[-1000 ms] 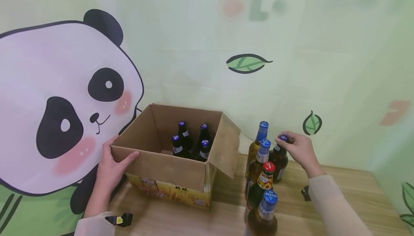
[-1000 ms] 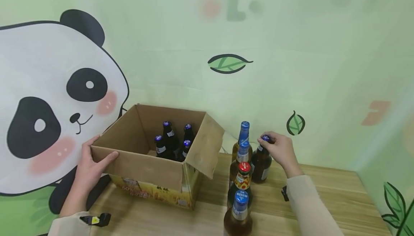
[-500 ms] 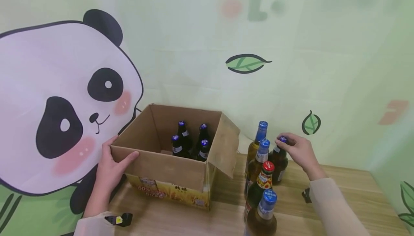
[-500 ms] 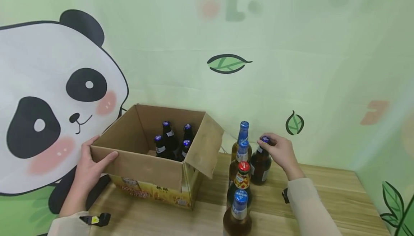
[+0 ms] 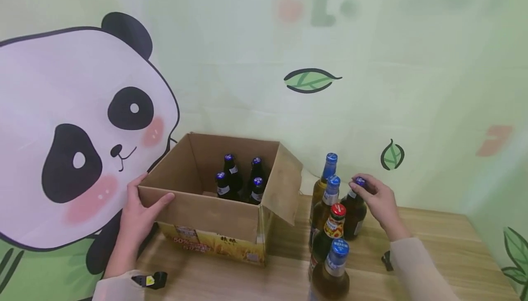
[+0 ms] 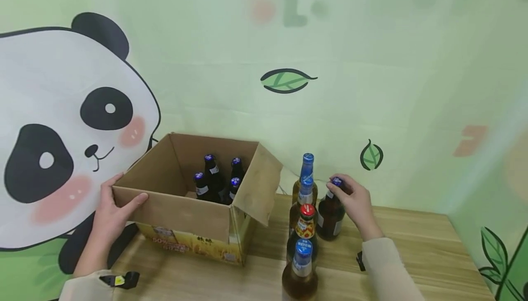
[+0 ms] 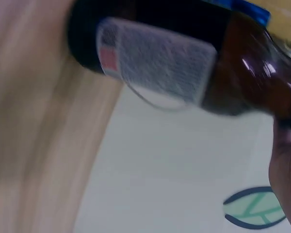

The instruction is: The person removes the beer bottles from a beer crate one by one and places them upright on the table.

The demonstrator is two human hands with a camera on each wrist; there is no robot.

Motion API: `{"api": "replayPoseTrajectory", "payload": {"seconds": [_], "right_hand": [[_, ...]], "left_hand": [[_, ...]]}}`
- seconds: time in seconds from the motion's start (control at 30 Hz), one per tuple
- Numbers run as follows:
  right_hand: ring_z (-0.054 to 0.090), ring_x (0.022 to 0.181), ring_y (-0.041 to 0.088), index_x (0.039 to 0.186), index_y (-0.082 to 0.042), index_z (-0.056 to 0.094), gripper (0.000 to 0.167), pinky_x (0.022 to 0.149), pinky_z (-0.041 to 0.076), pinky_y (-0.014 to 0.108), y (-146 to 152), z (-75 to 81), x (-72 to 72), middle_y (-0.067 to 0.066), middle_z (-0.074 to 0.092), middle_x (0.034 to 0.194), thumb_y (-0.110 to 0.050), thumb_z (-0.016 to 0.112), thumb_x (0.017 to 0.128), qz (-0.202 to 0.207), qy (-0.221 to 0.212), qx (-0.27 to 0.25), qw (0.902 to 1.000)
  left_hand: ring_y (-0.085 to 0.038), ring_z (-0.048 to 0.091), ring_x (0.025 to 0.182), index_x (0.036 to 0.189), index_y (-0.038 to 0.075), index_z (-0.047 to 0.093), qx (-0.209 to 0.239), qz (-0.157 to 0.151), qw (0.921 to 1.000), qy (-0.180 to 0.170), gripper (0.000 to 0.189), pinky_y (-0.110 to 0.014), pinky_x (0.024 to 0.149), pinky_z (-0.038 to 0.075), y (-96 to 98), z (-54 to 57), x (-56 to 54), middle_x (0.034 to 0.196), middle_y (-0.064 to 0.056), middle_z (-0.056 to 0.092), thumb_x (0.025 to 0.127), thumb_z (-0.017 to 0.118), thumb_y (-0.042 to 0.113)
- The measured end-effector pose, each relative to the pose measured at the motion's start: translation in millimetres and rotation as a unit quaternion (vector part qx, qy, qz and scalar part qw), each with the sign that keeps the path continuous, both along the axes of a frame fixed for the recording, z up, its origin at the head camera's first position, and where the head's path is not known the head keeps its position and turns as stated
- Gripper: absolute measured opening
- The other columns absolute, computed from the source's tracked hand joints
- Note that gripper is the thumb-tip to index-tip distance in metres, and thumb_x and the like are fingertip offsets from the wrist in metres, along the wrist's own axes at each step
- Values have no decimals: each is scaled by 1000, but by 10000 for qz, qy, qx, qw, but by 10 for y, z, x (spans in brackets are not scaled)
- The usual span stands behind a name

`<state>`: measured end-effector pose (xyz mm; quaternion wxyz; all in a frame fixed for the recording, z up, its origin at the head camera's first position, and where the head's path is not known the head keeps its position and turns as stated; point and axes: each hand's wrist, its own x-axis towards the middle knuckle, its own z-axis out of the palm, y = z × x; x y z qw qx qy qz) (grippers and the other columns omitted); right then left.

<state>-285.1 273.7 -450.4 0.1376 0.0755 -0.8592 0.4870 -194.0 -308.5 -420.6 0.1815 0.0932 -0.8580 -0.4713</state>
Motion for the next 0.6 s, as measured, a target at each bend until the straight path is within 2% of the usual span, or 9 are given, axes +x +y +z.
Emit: {"api": "replayPoseTrajectory", "payload": {"seconds": [0.1,0.17,0.27,0.6], "right_hand": [[64,109,7,125,-9,67,43,90,51,17,-48,-100,1,10,70,119,-42,66,97,-182,290,-340,9988],[63,105,0,124,-10,67,40,86,49,11,-76,-140,0,10,70,118,-39,67,97,-276,469,-521,9972],[62,103,-4,124,-10,66,36,86,48,10,-110,-179,-2,10,70,117,-35,68,97,-303,602,-807,9945],[65,105,2,127,-5,64,38,89,49,13,-182,-276,-11,6,72,115,-30,66,99,-270,659,-1494,9862]], "left_hand": [[-44,36,136,160,24,12,3,-11,10000,33,103,-70,108,30,5,0,2,154,-23,33,85,78,49],[-44,35,136,160,24,12,26,-31,10000,40,103,-70,108,30,9,8,2,154,-23,33,85,78,49],[-44,35,137,160,24,12,56,-55,10000,28,103,-71,108,29,12,18,3,155,-22,32,85,78,49],[-45,33,139,160,24,12,59,-14,10000,8,104,-71,108,28,-11,-2,9,156,-21,31,85,78,49]]}}
